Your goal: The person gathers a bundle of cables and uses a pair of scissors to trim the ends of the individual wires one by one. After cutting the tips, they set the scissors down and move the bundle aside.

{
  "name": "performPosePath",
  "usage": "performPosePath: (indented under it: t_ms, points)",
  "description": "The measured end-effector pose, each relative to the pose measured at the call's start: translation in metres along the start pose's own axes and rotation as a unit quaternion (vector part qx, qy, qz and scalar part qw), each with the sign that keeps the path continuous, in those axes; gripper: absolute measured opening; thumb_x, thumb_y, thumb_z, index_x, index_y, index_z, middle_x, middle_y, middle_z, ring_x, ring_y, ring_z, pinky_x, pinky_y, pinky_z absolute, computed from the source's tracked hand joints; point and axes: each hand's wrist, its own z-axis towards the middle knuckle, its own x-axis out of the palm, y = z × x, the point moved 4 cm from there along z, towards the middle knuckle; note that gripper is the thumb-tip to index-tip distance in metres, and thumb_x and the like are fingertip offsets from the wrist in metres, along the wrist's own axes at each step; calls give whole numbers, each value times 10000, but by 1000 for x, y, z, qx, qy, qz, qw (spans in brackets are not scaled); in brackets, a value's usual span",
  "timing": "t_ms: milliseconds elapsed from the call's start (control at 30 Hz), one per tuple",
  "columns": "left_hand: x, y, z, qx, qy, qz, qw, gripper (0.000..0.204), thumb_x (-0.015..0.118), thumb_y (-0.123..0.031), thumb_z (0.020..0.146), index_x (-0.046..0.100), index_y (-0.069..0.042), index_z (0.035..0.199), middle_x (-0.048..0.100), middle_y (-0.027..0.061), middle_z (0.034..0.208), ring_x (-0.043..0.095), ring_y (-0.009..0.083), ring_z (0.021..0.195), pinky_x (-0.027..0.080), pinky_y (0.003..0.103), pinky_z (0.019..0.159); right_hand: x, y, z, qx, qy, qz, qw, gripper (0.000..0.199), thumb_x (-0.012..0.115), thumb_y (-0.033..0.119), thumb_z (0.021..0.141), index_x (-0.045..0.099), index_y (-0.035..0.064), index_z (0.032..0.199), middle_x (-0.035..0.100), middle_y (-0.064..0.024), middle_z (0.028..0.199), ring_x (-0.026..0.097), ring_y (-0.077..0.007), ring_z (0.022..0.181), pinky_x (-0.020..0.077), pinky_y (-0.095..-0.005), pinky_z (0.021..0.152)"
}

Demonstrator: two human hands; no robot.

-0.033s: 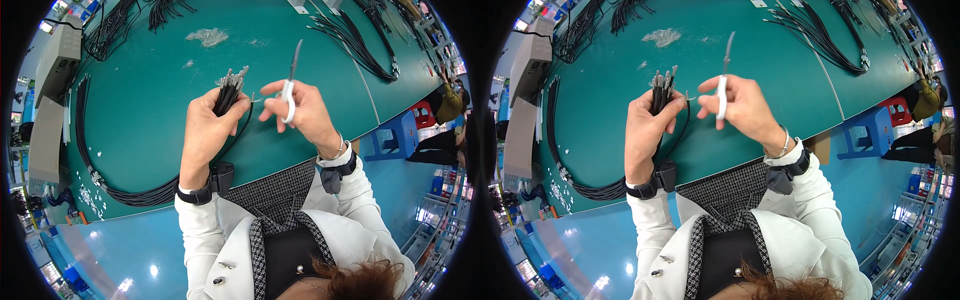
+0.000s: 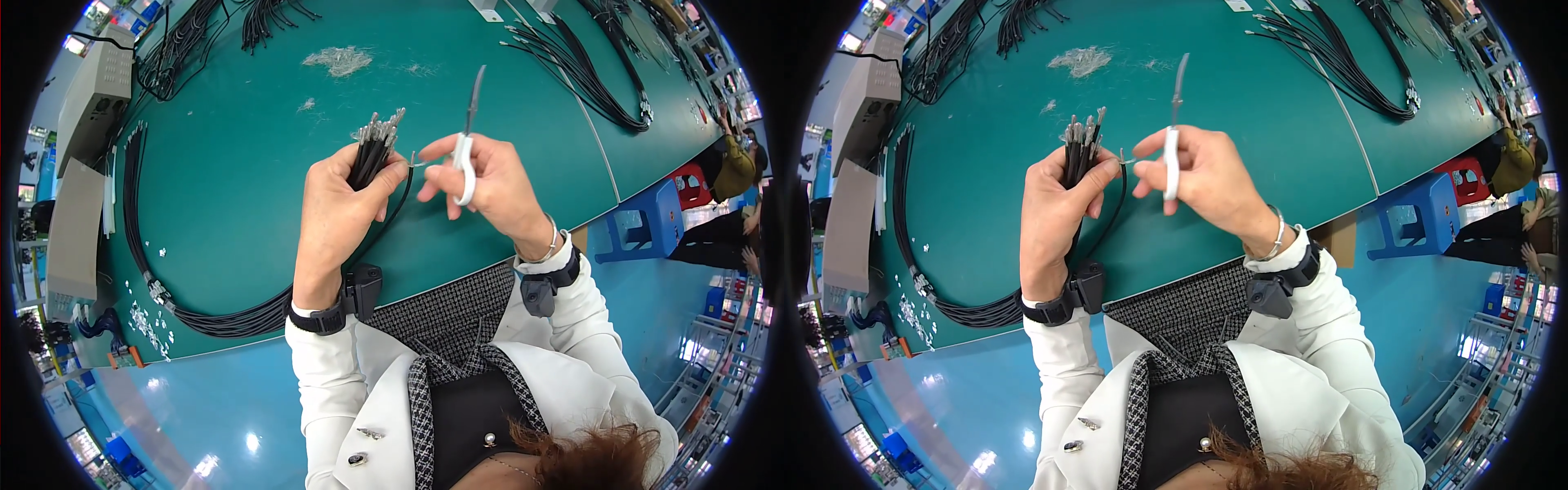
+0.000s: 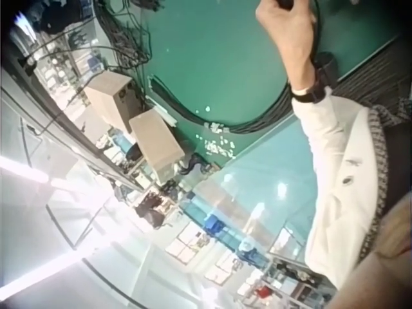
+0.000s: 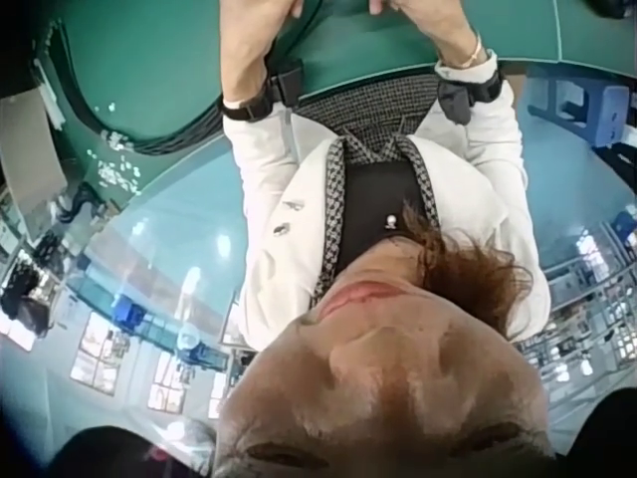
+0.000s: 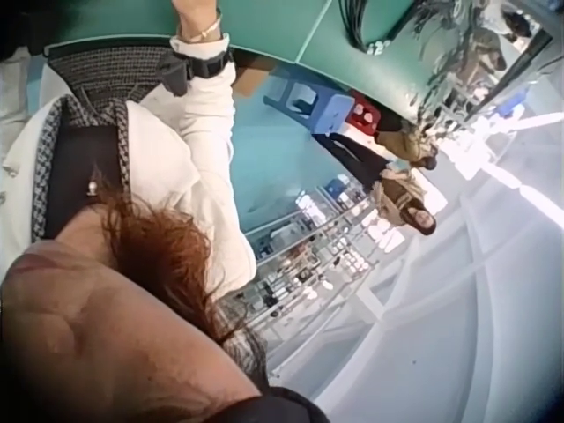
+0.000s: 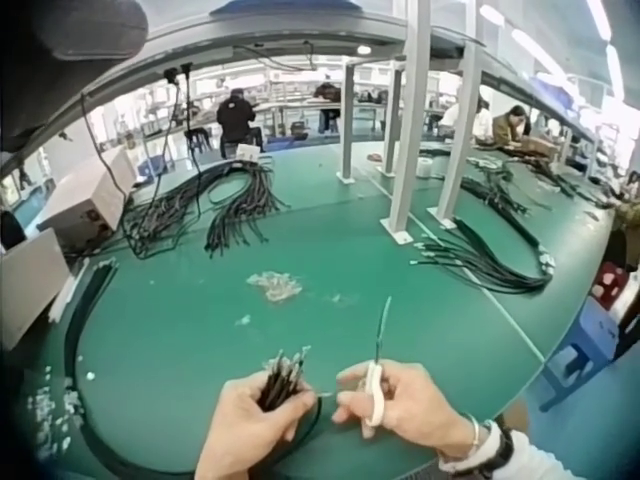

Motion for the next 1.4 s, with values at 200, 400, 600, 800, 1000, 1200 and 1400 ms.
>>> performPosePath:
  t_ms: [200, 400, 600, 800, 1000, 1200, 1400]
  points:
    - [2, 1, 1, -3, 7, 17, 1000, 127, 677, -104, 823, 636, 16, 836, 522, -26, 573, 453, 34, 473, 326, 210, 433, 10, -7, 1, -33, 15, -48, 998, 202, 641, 147, 850, 600, -34, 929, 672, -108, 706, 556, -89, 490, 430, -207, 446]
    - [-1, 0, -1, -2, 3, 14, 1000, 134, 679, -111, 818, 641, 16, 838, 523, -25, 569, 452, 35, 473, 326, 213, 433, -4, -2, 0, -17, 7, -71, 997, 204, 634, 141, 846, 597, -38, 936, 673, -113, 709, 557, -91, 492, 430, -209, 445]
    - [0, 1, 0, -2, 5, 19, 1000, 135, 679, -113, 818, 639, 15, 834, 521, -27, 566, 451, 36, 472, 330, 216, 435, -1, 4, -3, -8, -15, -42, 999, 192, 623, 124, 842, 597, -42, 935, 671, -124, 707, 555, -95, 487, 428, -212, 443]
    - [1, 2, -1, -5, 11, 15, 1000, 140, 681, -116, 818, 638, 16, 832, 525, -25, 565, 453, 37, 471, 334, 215, 435, 6, -6, 2, -26, 19, -41, 999, 187, 627, 134, 840, 595, -34, 916, 665, -129, 697, 555, -96, 479, 399, -201, 426]
    - [-1, -2, -2, -11, 17, 18, 1000, 121, 668, -98, 830, 627, 14, 846, 551, -10, 618, 493, 50, 502, 360, 206, 464, -7, -6, 5, 18, 43, -9, 999, 213, 634, 177, 859, 582, -24, 905, 665, -131, 702, 563, -101, 491, 381, -192, 416]
    - [-1, 6, 2, 17, 1, -40, 999, 132, 659, -80, 834, 625, 42, 870, 618, 33, 698, 607, 91, 602, 464, 210, 554, -15, -7, -16, 109, 120, 1, 987, 277, 637, 241, 882, 561, -13, 959, 668, -130, 737, 552, -92, 500, 393, -201, 444]
    - [-7, 6, 7, 28, -33, -62, 997, 115, 642, -62, 844, 622, 49, 865, 646, 64, 761, 646, 119, 685, 507, 227, 627, -9, -18, -30, 105, 183, -45, 976, 327, 636, 293, 889, 554, -10, 981, 649, -101, 743, 516, -73, 505, 394, -203, 467]
